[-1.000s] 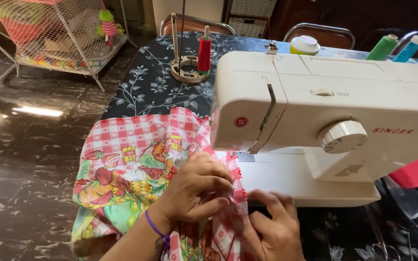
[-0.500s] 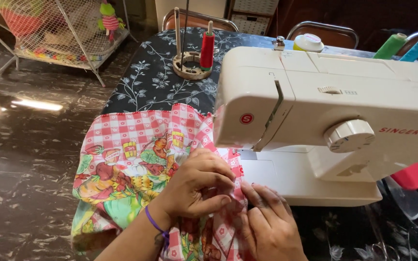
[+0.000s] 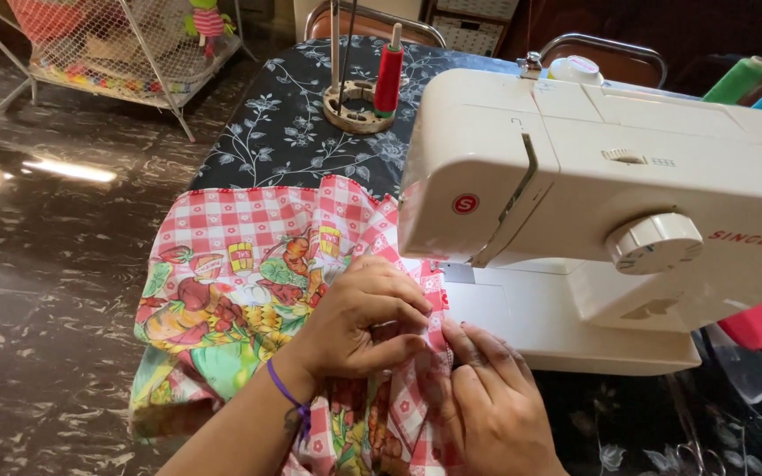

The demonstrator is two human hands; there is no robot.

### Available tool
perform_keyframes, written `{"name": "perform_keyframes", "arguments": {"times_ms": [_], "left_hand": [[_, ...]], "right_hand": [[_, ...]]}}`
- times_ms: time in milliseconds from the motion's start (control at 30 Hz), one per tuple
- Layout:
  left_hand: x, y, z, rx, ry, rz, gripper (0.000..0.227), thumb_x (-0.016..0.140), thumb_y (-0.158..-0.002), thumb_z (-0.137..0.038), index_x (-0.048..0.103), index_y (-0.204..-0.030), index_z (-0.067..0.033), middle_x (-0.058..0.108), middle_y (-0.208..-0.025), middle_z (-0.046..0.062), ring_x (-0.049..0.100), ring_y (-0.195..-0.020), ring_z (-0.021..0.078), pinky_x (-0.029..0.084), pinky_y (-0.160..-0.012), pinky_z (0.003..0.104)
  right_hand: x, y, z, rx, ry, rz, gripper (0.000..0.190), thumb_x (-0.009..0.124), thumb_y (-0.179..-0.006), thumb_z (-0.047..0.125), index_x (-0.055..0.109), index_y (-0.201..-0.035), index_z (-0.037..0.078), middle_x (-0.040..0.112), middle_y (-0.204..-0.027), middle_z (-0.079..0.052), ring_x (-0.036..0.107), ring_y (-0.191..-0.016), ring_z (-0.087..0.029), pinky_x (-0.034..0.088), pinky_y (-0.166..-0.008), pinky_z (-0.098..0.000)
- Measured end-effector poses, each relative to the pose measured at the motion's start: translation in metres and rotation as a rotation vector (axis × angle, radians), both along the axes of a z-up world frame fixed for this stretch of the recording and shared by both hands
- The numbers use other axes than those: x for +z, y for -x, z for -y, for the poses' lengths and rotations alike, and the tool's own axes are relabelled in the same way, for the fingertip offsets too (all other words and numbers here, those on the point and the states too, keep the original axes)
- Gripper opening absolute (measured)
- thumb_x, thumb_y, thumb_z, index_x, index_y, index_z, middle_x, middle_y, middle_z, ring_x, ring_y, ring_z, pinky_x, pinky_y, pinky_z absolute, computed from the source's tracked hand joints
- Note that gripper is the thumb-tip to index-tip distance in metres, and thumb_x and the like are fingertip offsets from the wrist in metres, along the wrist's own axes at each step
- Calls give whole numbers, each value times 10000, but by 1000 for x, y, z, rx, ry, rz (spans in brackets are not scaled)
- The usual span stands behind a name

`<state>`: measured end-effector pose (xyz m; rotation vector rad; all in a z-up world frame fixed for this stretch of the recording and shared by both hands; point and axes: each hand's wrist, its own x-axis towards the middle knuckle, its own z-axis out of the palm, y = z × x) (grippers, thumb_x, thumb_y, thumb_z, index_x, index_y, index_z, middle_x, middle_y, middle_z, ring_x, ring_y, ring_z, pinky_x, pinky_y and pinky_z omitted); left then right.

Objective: Guiding fabric through a sewing machine and then folding it for inspection.

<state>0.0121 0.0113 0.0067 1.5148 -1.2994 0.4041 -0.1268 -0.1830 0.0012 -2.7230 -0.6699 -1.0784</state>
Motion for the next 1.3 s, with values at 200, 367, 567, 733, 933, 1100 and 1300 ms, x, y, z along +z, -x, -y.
{"name": "perform_keyframes", "arguments": {"times_ms": [200,367,567,733,933,1100,1300], "left_hand": [[-3,-2,-1,23,-16,-1,205,731,-985,-333,780,-933,-141,809,-1054,8,775,-1028,215,474,-1010,444],[-5,-2,-1,31,-12,-10,226,731,-989,-348,774,-932,-133,810,-1068,17,783,-1043,228,479,-1015,451],[-4,-4,-1,34,-29,-13,211,723,-989,-343,769,-961,-139,806,-1084,14,780,-1075,234,458,-1036,452],[-6,-4,-1,43,-27,-19,218,720,-990,-354,781,-1007,-146,809,-1112,20,780,-1108,238,460,-1067,452],[-7,-4,-1,69,-42,-6,277,681,-1007,-392,777,-1029,-134,807,-1148,39,771,-1137,248,456,-1074,469],[-9,-6,0,107,-36,10,274,686,-997,-403,791,-1036,-152,818,-1157,29,770,-1191,275,454,-1118,493],[-11,-9,1,144,-62,13,355,636,-1008,-487,809,-1057,-180,820,-1184,25,751,-1221,285,437,-1118,499]], "right_hand": [[0,-6,1,11,24,10,259,555,-1060,168,692,-941,-16,734,-1356,-201,684,-1223,-356,534,-1090,-458],[-4,-8,2,-25,46,17,232,577,-1045,154,728,-1041,-22,727,-1392,-164,687,-1234,-334,526,-1093,-445],[-7,-12,6,-31,68,1,226,568,-1046,160,717,-1054,-10,730,-1375,-162,671,-1250,-343,519,-1088,-465],[-5,-15,6,-14,49,-35,236,553,-1050,173,705,-1033,-7,690,-1442,-171,636,-1272,-342,510,-1096,-460],[-3,-17,7,-33,49,-62,209,559,-1049,190,678,-1012,22,668,-1494,-131,620,-1273,-310,510,-1033,-451],[-2,-20,9,-5,24,-80,214,576,-1037,170,688,-1069,-10,675,-1474,-136,621,-1260,-321,519,-1053,-464],[2,-24,9,-3,5,-111,238,587,-1049,197,683,-1106,-14,667,-1497,-112,614,-1252,-308,513,-1061,-465]]}}
